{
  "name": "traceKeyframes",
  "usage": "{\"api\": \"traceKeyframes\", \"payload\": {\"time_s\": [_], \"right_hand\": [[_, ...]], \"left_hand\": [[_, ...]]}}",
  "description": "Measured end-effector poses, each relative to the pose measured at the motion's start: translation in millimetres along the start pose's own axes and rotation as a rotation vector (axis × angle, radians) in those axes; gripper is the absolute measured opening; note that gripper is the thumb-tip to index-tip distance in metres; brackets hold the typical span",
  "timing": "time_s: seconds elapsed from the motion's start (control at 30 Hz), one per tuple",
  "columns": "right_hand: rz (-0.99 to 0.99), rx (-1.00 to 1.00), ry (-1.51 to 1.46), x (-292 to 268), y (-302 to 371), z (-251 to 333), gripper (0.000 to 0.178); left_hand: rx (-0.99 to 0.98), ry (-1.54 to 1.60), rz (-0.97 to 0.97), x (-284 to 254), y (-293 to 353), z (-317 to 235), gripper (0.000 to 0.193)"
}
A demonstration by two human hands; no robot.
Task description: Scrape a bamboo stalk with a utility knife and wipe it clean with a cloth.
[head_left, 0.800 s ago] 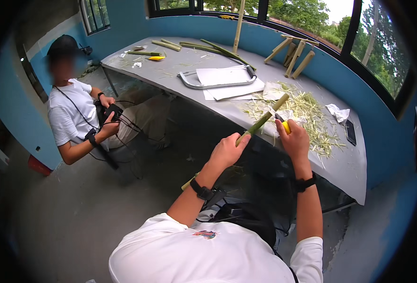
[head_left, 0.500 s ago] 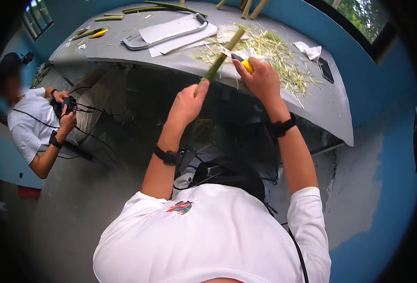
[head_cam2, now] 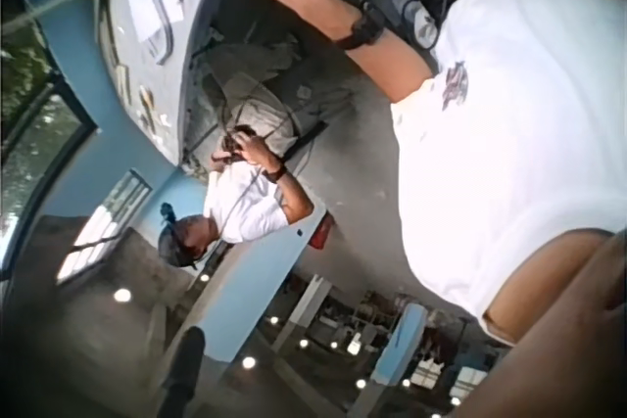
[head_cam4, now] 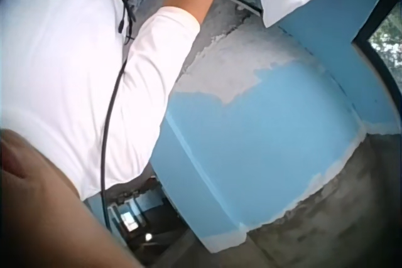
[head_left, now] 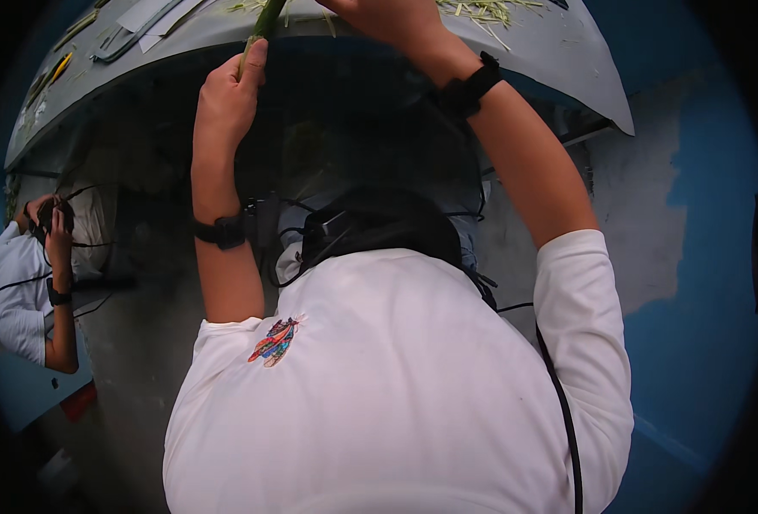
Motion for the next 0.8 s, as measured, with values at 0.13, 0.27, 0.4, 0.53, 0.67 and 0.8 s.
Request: {"api": "traceKeyframes", "payload": {"time_s": [0.13, 0.27, 0.4, 0.53, 0.67, 0.8], "right_hand": [[-0.002, 0.002, -0.021, 5, 0, 7, 0.069], [-0.032, -0.011, -0.024, 8, -2, 11, 0.068], [-0.03, -0.003, -0.028, 6, -4, 15, 0.069], [-0.044, -0.006, -0.032, 4, -4, 17, 0.07], [-0.057, -0.002, -0.039, 4, -4, 15, 0.071], [-0.029, 0.016, -0.042, 1, -7, 18, 0.071]], "left_hand": [[-0.008, 0.006, 0.021, -6, 0, 7, 0.081], [0.018, 0.023, 0.007, -11, 0, 4, 0.077], [-0.011, 0.022, 0.01, -15, 0, 4, 0.078], [0.009, 0.008, -0.002, -19, 0, 2, 0.08], [0.008, -0.146, -0.028, -28, 6, -21, 0.079], [-0.003, -0.198, -0.031, -31, 9, -30, 0.078]]}}
Point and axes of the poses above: each hand's wrist, its own y-axis away from the middle knuckle, its own x-axis out of the palm, z = x × y, the point moved 5 cm from there along -y, towards the middle knuckle, and after that the axes turned 9 degrees about x, right-handed, at the moved point
